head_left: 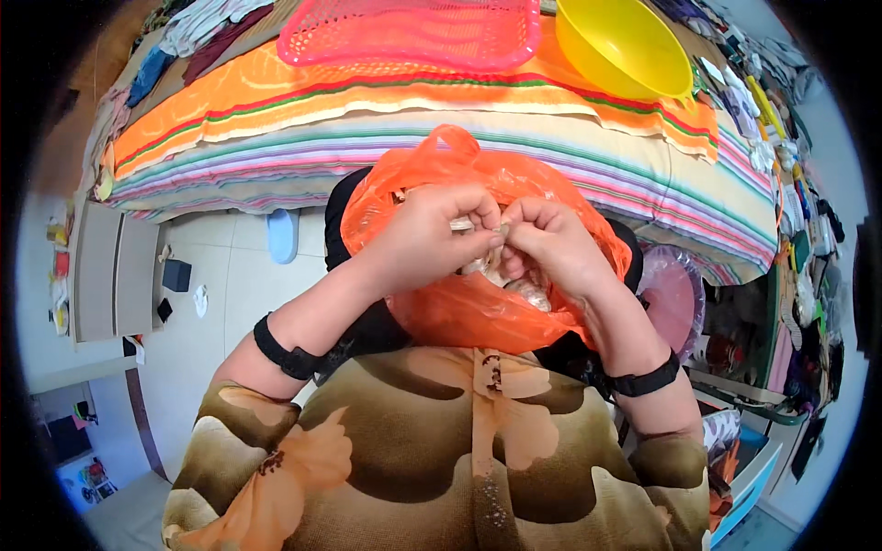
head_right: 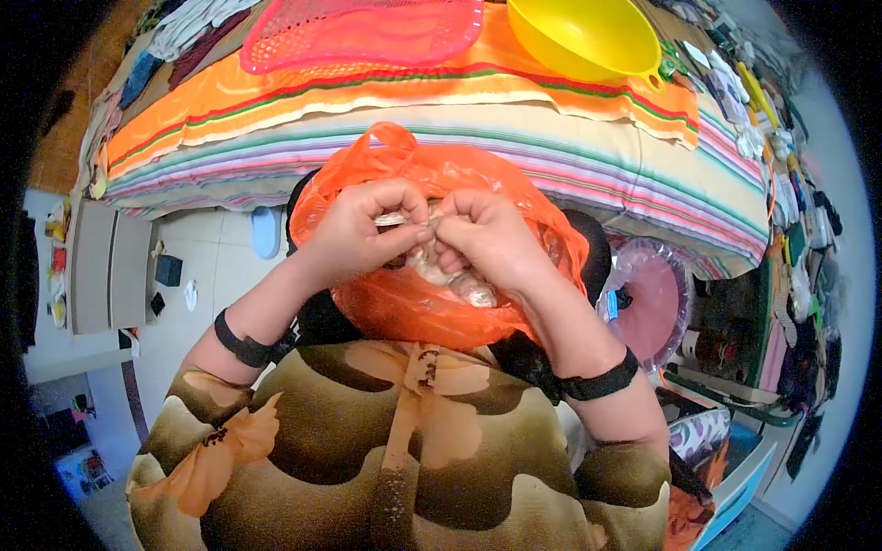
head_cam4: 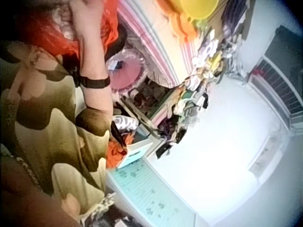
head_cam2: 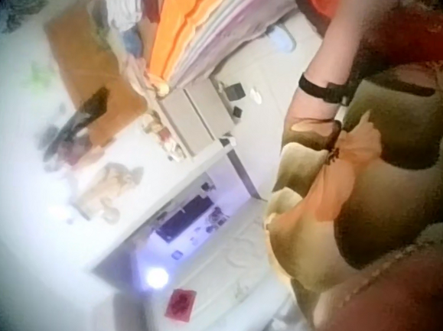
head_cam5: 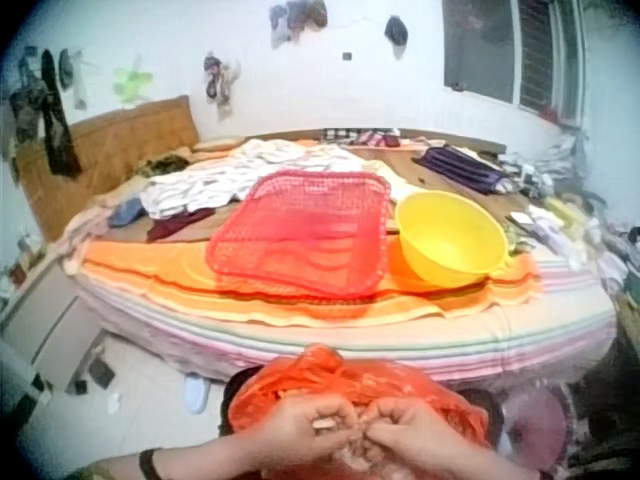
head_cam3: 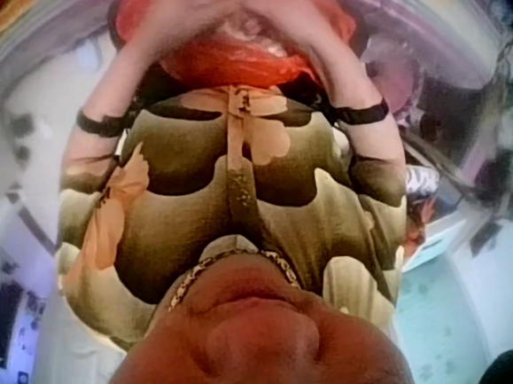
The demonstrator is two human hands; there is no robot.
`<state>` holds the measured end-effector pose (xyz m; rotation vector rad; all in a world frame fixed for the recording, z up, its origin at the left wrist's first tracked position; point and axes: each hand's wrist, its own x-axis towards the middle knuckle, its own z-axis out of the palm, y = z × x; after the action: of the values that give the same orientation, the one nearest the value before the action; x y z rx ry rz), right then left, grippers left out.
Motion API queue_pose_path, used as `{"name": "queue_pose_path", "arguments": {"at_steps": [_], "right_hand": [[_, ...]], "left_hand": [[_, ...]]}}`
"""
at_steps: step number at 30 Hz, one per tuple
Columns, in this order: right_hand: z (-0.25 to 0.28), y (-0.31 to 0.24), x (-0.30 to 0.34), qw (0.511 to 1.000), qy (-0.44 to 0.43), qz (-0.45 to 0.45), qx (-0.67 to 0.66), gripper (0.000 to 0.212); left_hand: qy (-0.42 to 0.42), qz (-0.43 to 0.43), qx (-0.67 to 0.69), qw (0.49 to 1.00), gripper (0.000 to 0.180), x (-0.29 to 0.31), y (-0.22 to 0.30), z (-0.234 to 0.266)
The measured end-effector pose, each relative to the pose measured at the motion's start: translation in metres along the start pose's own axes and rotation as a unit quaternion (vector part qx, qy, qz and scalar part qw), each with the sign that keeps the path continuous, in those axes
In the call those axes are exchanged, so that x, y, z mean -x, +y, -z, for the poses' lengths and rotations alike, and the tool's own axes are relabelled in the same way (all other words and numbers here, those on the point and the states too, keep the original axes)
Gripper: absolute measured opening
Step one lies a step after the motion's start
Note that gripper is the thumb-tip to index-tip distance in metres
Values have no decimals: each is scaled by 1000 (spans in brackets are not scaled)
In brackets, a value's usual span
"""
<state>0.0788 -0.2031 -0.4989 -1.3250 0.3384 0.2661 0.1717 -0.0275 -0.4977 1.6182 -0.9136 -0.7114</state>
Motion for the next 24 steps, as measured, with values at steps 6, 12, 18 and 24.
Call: {"name": "queue_pose_path", "arguments": {"at_steps": [6,12,18,24], "right_hand": [[16,-1,17,997,25,61,-44,7],[14,-4,26,991,19,126,-48,8],[19,2,26,991,-46,116,-36,11],[27,5,32,987,-57,126,-78,13]], "left_hand": [[53,-70,66,994,3,8,-13,9],[35,-34,193,980,5,8,3,7],[8,-20,211,977,6,5,-6,7],[-6,-60,203,977,6,6,1,-1]]}}
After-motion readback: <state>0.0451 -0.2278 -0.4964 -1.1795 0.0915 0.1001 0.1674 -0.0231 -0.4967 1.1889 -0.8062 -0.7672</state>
